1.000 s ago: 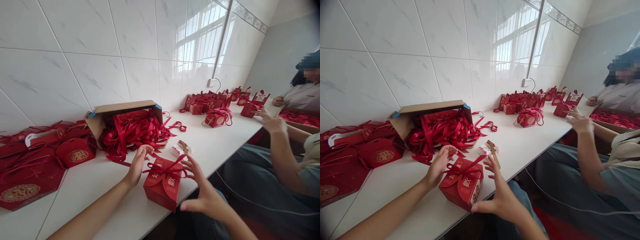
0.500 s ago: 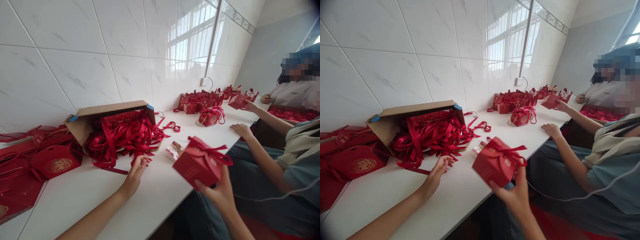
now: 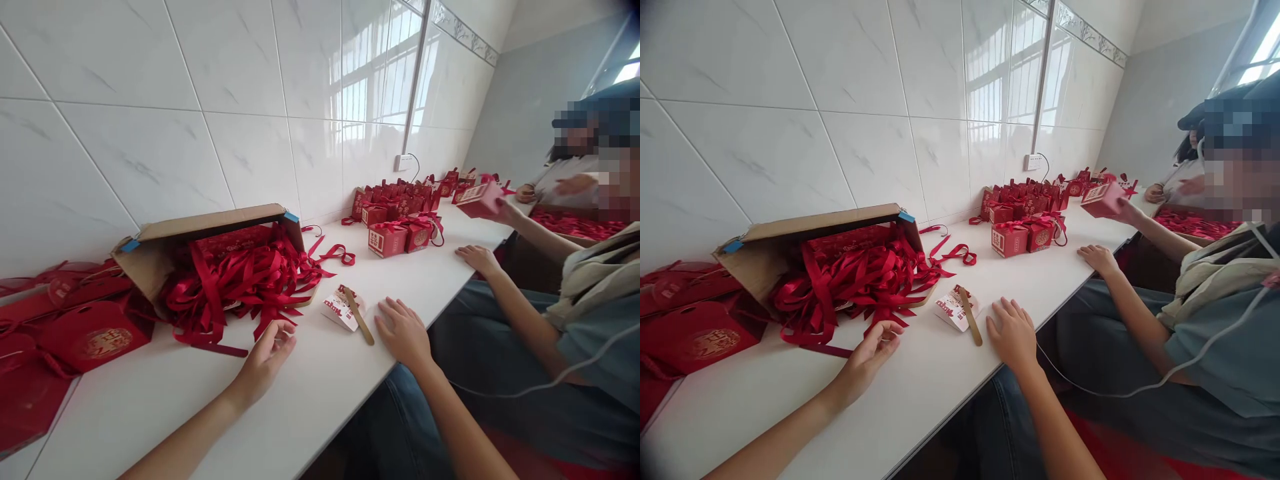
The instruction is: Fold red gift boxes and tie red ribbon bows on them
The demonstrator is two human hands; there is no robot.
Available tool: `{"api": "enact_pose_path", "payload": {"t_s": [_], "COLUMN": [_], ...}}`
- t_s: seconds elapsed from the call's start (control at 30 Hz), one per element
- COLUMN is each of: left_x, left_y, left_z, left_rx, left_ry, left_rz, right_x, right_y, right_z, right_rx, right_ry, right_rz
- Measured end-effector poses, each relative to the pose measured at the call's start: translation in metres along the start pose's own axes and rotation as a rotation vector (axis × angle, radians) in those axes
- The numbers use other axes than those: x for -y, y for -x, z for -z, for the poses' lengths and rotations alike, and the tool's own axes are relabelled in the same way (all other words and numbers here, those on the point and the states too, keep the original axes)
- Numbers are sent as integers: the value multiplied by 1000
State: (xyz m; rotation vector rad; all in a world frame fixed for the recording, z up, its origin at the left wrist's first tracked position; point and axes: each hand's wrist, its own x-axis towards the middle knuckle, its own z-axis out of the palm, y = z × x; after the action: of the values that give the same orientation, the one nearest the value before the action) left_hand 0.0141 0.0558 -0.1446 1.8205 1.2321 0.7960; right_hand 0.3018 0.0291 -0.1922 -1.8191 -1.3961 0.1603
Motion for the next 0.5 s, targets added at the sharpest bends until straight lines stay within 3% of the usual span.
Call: {"api": "enact_pose_path", "payload": {"t_s": [0.17, 0.33, 0.4, 0.5], "left_x": [1, 1, -1, -9], "left_y": [2, 8, 12, 18], "left_z": [-2, -8, -8, 10], "left_rx": [64, 65, 52, -13], "left_ry": [-129, -558, -634, -738], "left_rz": [-94, -390, -436, -483], "right_x": [4, 8, 9, 9], "right_y": [2, 2, 2, 3], "right_z": [6, 10, 11, 13], "right_rx": [69, 99, 109, 129], "right_ry": [172, 263, 285, 304], "right_rz": [0, -7, -8, -3]}}
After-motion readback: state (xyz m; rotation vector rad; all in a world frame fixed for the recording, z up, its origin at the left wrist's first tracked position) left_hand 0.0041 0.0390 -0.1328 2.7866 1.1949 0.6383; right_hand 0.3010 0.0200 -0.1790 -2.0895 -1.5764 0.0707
